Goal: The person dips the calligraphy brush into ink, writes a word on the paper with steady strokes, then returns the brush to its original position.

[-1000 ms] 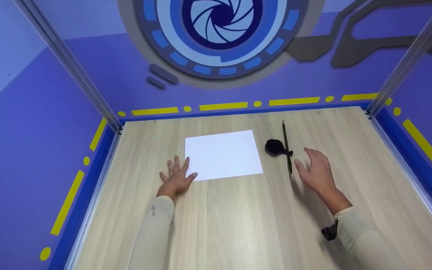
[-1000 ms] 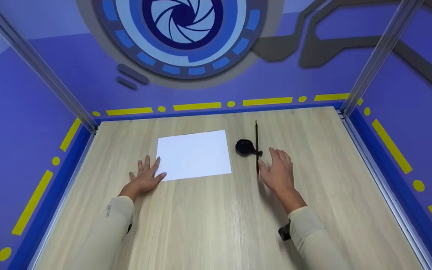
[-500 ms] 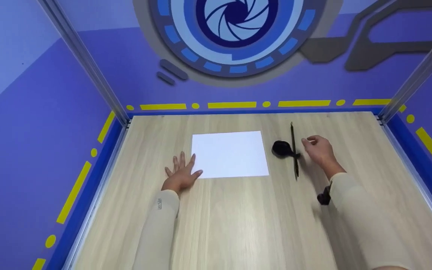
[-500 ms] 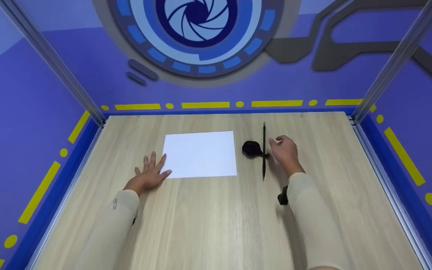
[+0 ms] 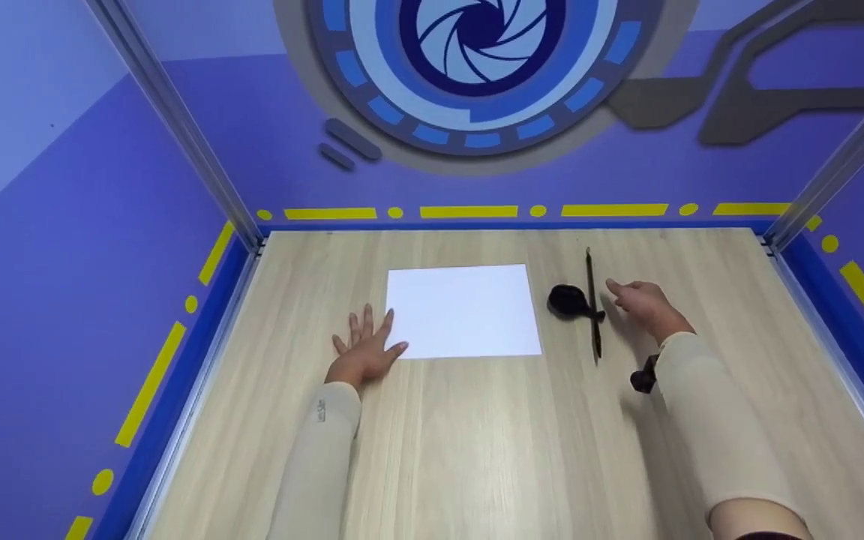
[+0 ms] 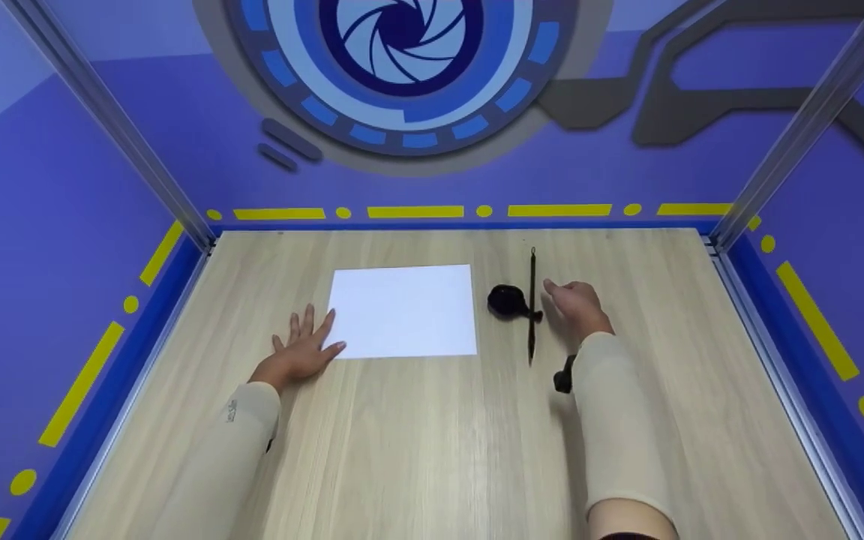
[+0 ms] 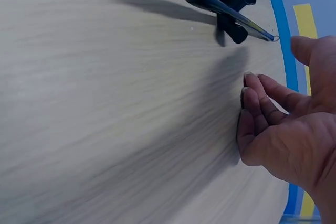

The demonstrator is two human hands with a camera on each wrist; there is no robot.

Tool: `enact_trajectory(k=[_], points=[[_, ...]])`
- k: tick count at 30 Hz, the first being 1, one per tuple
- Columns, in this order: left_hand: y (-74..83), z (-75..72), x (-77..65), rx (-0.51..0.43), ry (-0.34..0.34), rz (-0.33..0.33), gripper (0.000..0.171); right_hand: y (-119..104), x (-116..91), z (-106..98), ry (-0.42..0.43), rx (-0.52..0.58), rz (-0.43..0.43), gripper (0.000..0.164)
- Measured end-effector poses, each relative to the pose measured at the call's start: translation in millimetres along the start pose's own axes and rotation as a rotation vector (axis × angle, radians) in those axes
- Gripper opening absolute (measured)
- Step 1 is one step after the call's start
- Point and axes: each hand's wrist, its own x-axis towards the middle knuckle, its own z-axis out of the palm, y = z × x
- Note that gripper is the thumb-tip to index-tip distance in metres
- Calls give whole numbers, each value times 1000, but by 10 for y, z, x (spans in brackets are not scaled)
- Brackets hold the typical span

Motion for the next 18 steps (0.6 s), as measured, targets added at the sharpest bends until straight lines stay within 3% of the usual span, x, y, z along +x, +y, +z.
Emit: enact_trajectory(k=[8,11,18], points=[[-42,35,-12,-6,-10,-16,81,45,32,-3,-106,7,-23,89],[-26,53,5,-7,-14,-16,81,75,24,-13,-99,23,-30,90],[15,19,22,-3,-9,-14,81,-2,64,-4,-78,-19,60,105]])
